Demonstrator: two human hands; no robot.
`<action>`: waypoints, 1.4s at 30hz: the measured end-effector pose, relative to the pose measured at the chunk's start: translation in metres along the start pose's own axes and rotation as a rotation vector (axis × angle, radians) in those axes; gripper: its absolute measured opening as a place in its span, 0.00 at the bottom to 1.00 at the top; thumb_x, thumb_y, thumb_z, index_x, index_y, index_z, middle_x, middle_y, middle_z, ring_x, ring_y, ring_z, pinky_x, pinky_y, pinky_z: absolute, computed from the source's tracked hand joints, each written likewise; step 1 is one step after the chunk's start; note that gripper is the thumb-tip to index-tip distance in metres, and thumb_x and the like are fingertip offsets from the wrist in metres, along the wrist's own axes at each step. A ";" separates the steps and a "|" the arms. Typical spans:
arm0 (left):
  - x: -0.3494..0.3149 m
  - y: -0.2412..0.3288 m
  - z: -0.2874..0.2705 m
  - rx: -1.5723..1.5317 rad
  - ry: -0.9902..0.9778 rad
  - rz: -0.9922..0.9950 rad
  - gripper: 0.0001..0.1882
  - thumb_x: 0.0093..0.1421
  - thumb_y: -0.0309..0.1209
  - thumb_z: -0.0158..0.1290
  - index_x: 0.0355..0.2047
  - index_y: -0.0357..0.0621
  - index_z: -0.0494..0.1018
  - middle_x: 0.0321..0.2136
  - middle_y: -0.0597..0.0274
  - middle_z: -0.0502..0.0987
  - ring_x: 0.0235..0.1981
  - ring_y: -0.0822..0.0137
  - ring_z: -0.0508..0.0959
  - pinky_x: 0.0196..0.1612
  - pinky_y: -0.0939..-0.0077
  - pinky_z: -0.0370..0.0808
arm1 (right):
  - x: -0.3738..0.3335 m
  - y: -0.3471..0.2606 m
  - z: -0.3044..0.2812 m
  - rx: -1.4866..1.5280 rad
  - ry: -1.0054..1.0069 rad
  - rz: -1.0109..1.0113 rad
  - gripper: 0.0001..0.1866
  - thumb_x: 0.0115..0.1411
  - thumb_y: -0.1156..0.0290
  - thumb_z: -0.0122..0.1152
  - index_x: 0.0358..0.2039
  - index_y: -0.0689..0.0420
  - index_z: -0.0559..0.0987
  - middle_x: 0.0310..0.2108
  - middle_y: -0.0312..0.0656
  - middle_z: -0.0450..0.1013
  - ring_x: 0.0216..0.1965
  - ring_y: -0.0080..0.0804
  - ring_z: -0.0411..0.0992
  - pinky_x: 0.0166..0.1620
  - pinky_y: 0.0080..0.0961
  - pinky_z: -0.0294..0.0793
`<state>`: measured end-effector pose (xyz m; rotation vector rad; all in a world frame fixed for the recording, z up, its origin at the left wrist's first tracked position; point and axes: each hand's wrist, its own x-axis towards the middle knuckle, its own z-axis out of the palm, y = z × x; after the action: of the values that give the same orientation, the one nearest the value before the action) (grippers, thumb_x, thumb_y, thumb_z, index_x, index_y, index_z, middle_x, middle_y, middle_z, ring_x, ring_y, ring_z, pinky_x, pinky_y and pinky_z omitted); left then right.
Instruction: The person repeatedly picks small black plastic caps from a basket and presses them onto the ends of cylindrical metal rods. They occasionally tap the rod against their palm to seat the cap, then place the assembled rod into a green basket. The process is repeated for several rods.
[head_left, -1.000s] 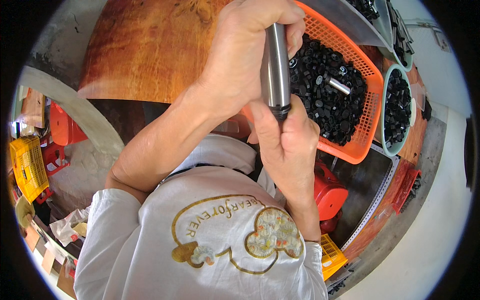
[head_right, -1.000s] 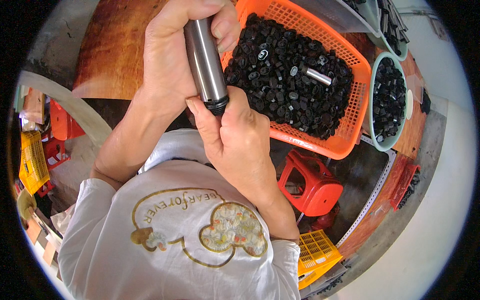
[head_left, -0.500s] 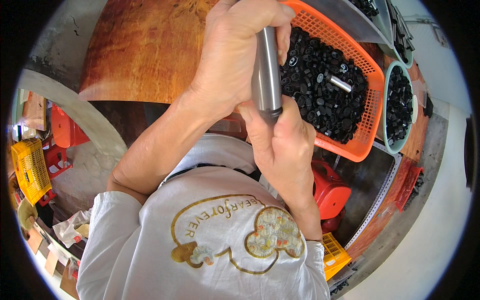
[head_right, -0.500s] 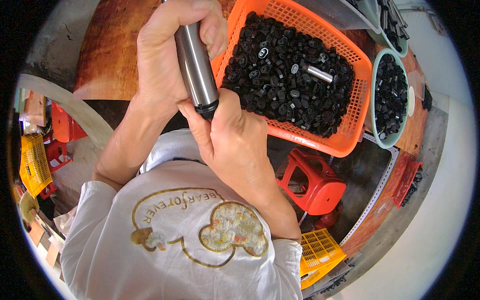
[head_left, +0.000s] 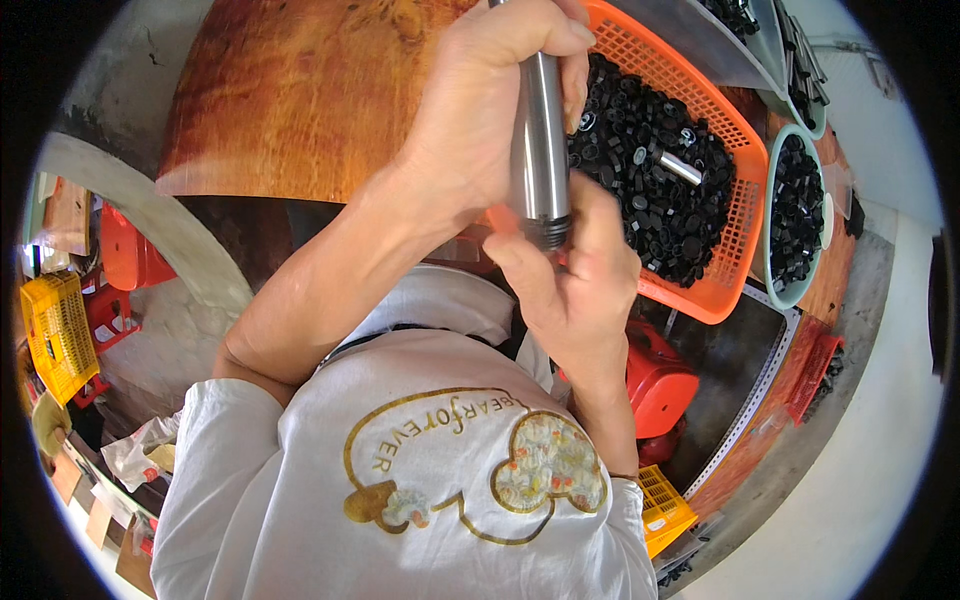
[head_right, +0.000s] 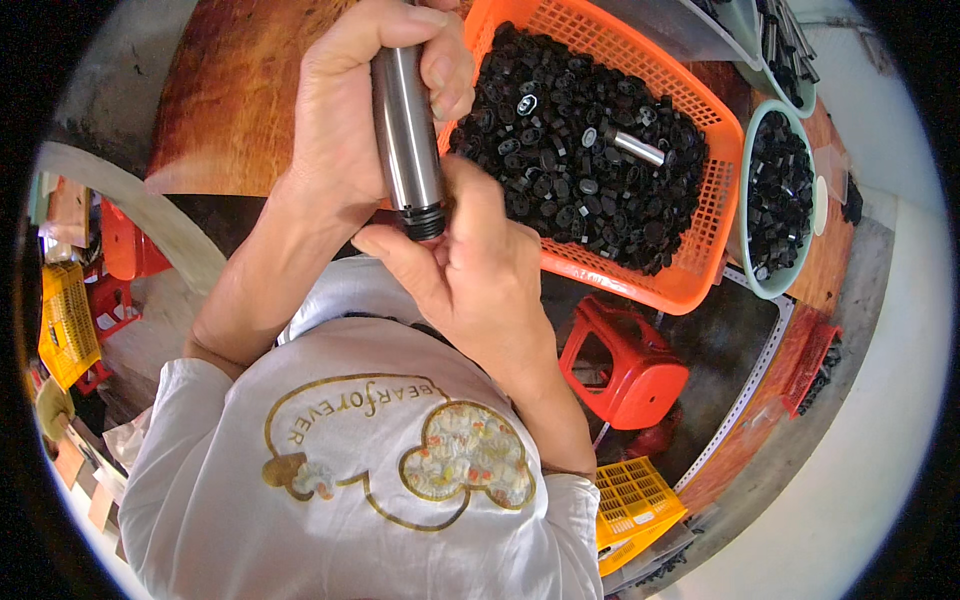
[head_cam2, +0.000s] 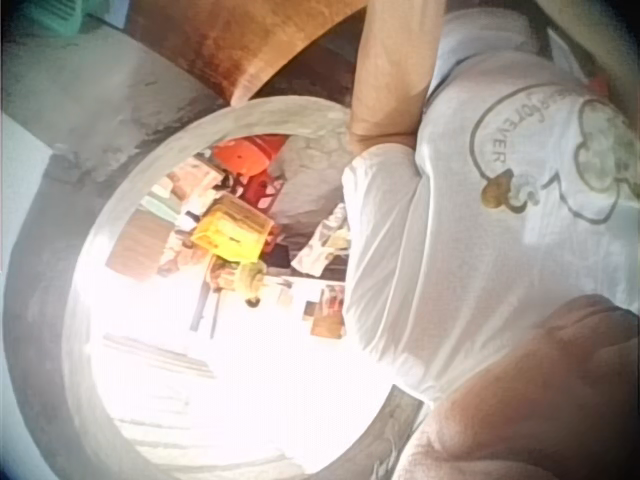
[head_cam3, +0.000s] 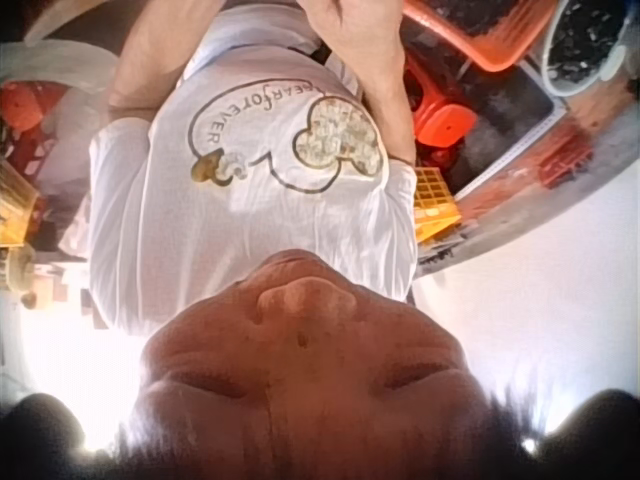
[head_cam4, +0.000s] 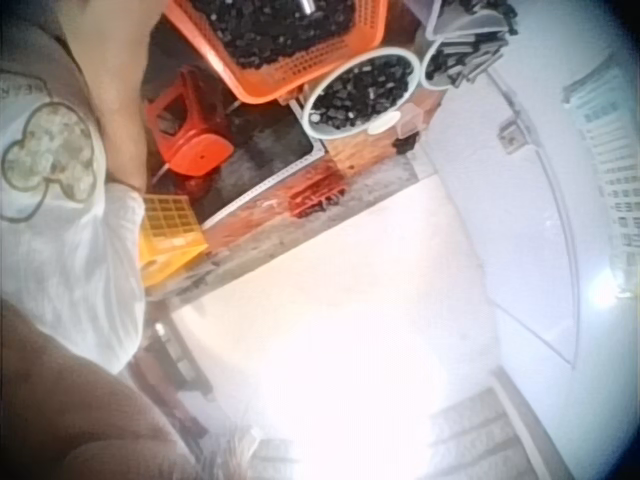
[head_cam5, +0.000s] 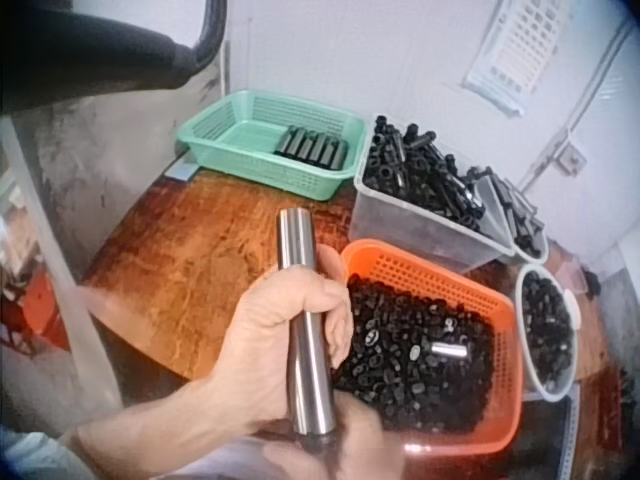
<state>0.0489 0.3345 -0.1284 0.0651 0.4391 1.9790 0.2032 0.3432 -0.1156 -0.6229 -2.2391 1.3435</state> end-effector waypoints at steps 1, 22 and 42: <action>0.001 0.000 -0.002 -0.017 0.001 -0.020 0.11 0.55 0.24 0.52 0.39 0.41 0.66 0.17 0.62 0.72 0.16 0.69 0.73 0.21 0.78 0.73 | -0.001 0.003 0.001 0.109 0.045 -0.024 0.30 0.57 0.67 0.68 0.53 0.68 0.65 0.35 0.48 0.77 0.37 0.30 0.78 0.35 0.22 0.75; -0.012 0.000 0.029 0.293 0.108 -0.075 0.13 0.60 0.39 0.60 0.37 0.49 0.69 0.18 0.72 0.69 0.15 0.79 0.70 0.15 0.85 0.67 | 0.007 0.026 -0.015 0.026 -0.163 -0.331 0.56 0.44 0.55 0.76 0.65 0.66 0.52 0.53 0.58 0.70 0.46 0.43 0.76 0.49 0.33 0.77; -0.032 0.004 0.027 0.280 -0.100 0.068 0.07 0.54 0.26 0.52 0.32 0.40 0.66 0.20 0.68 0.67 0.20 0.78 0.66 0.24 0.82 0.65 | -0.001 0.035 -0.015 -0.006 -0.085 -0.427 0.56 0.47 0.48 0.72 0.64 0.73 0.55 0.60 0.62 0.63 0.55 0.47 0.70 0.54 0.35 0.73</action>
<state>0.0659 0.3116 -0.0973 0.3581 0.6534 1.9583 0.2179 0.3683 -0.1406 -0.0763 -2.2737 1.1610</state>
